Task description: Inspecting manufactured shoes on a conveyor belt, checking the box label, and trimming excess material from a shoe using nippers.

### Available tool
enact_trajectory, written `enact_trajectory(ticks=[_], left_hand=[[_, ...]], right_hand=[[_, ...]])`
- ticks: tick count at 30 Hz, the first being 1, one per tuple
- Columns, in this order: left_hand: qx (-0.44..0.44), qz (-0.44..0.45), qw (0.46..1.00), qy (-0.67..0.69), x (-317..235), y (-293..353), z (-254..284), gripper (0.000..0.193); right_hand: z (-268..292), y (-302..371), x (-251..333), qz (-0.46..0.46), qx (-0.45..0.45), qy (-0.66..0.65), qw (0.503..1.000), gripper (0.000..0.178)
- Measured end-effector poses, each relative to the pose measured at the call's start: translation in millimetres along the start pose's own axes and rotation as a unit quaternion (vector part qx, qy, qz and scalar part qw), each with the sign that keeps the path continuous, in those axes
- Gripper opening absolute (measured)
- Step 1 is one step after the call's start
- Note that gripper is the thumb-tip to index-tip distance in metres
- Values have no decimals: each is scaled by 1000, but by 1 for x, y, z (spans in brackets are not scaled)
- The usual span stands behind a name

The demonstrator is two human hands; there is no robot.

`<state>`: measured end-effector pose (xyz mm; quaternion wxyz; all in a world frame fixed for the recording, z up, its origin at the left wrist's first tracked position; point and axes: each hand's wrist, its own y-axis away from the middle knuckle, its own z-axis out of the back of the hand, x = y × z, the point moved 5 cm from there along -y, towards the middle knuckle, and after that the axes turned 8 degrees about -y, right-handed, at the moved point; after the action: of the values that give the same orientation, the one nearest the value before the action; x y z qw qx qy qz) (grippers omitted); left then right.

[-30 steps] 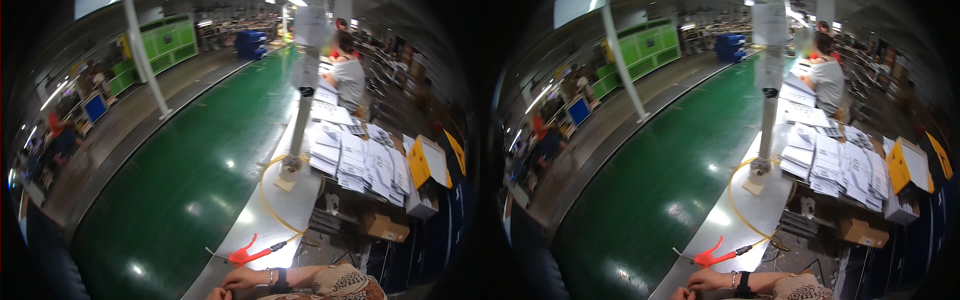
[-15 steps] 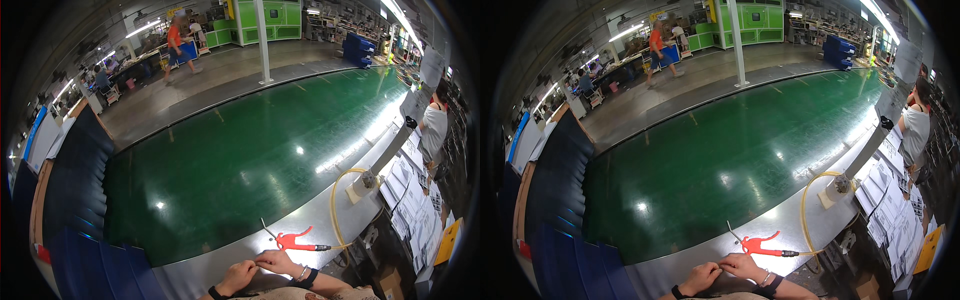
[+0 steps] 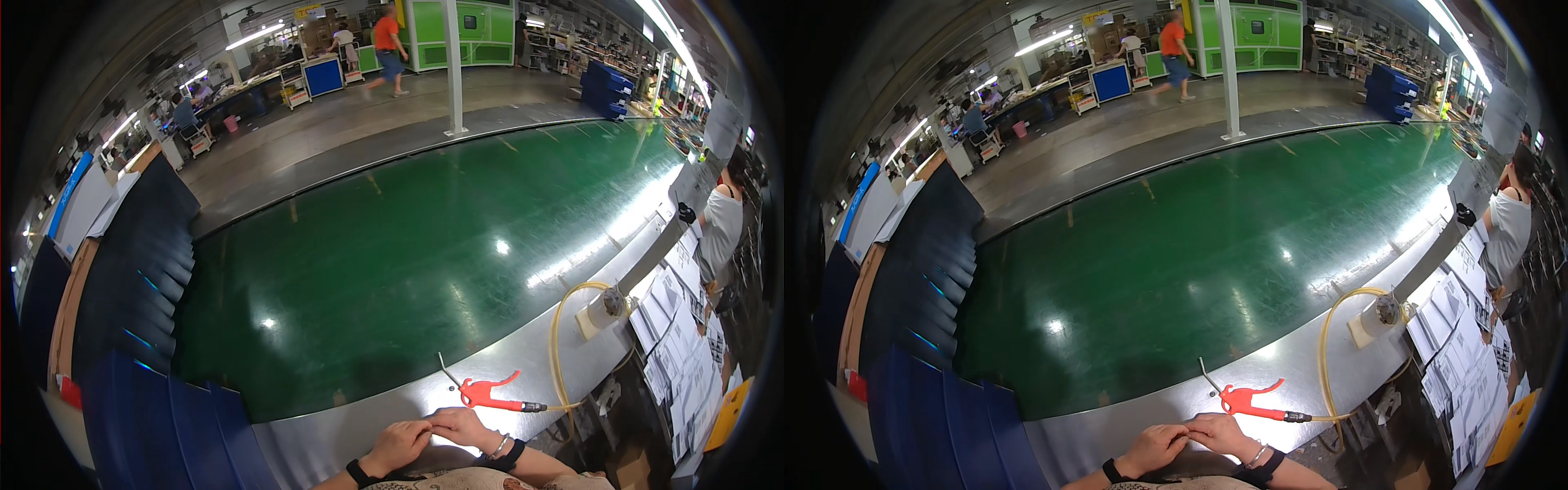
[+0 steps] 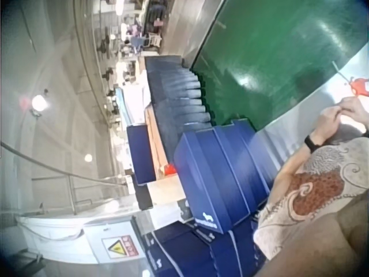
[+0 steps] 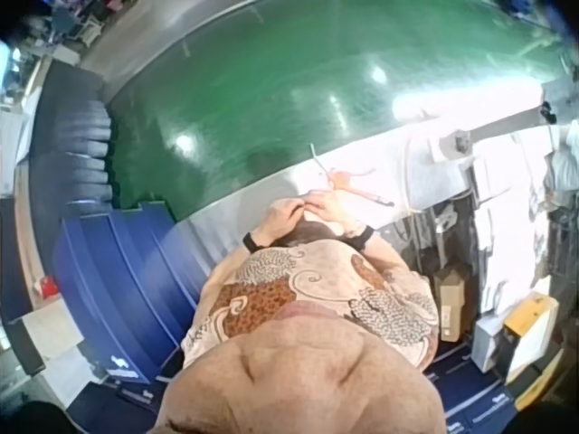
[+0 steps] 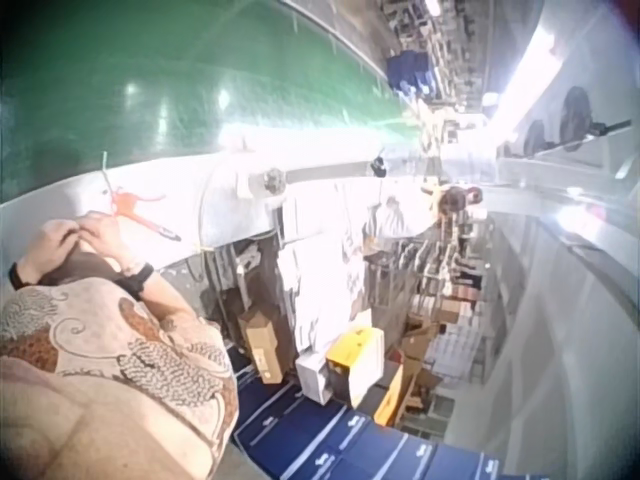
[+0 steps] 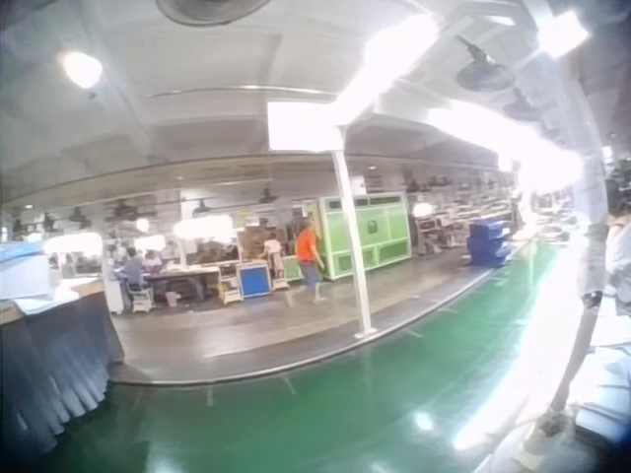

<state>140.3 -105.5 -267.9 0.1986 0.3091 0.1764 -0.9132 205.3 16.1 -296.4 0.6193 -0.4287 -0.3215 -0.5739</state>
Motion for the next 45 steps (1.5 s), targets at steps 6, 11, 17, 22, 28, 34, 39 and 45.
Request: enact_trajectory(ticks=[6,11,17,22,28,34,39,45], left_hand=[[6,-2,1000,-5,-2,-2,-1,12],[16,5,1000,-2,-3,-4,-1,12],[14,-11,1000,-11,-2,-2,-4,11],[41,17,999,-6,2,2,-7,15],[35,29,999,-6,4,2,-5,17],[33,18,999,-21,6,3,-5,17],[23,-4,999,-36,6,4,-7,13],[12,1,999,-34,5,4,-8,12]], right_hand=[[0,1,-2,9,10,11,1000,20],[0,0,1,16,10,26,999,16],[-1,1,-3,2,10,28,1000,17],[0,1,-5,-6,-16,7,1000,17],[1,0,-5,-1,-31,-1,1000,17],[-1,1,-8,-20,-24,-21,999,18],[-3,2,-8,-16,-8,23,1000,17],[-1,2,-7,-31,-19,9,999,16]])
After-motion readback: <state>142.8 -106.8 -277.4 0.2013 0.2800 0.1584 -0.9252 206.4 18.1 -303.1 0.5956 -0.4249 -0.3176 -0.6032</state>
